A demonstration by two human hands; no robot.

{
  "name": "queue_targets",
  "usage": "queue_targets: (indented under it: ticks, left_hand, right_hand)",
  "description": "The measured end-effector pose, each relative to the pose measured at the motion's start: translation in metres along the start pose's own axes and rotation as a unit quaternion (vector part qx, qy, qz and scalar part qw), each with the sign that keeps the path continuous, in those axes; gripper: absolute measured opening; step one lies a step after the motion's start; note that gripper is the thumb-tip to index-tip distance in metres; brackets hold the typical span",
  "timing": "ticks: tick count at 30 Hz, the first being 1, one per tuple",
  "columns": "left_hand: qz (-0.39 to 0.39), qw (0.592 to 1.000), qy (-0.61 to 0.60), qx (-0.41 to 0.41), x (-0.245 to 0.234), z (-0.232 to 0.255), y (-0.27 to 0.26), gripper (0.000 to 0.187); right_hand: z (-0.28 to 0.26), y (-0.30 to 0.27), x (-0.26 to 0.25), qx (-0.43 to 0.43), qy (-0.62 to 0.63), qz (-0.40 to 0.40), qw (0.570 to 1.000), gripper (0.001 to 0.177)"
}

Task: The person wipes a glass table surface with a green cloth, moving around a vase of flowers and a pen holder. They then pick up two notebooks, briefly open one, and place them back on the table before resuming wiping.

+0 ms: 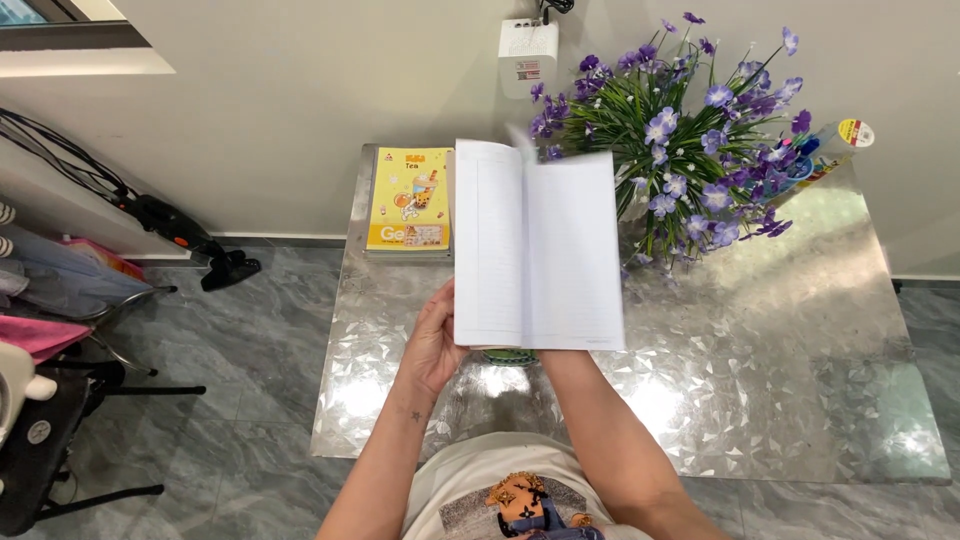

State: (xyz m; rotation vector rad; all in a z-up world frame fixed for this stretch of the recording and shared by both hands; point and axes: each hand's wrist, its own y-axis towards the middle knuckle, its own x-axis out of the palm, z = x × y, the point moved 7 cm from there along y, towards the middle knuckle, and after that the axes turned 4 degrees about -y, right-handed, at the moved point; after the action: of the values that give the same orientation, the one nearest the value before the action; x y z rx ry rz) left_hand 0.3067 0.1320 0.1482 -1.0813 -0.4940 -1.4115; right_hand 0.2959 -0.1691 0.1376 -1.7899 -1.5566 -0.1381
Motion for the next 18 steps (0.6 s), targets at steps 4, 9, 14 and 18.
queue_targets:
  ticks: [4, 9, 14, 18]
  left_hand:
    - [-0.01, 1.0, 0.005, 0.0, 0.009, 0.006, -0.004, 0.055]
    - [-0.011, 0.994, 0.107, 0.022, 0.078, 0.015, -0.036, 0.048]
    - [0.036, 0.83, 0.522, 0.192, 0.059, -0.003, -0.02, 0.086]
    - [0.096, 0.933, 0.346, -0.002, 0.068, -0.014, -0.025, 0.04]
  right_hand:
    - [0.005, 0.016, 0.041, -0.005, 0.001, 0.002, 1.0, 0.065]
    - [0.022, 0.061, 0.075, -0.006, 0.002, 0.008, 1.0, 0.061]
    - [0.036, 0.083, 0.063, -0.002, -0.004, 0.016, 1.0, 0.057]
    - [0.053, 0.109, 0.056, 0.007, -0.01, 0.018, 1.0, 0.054]
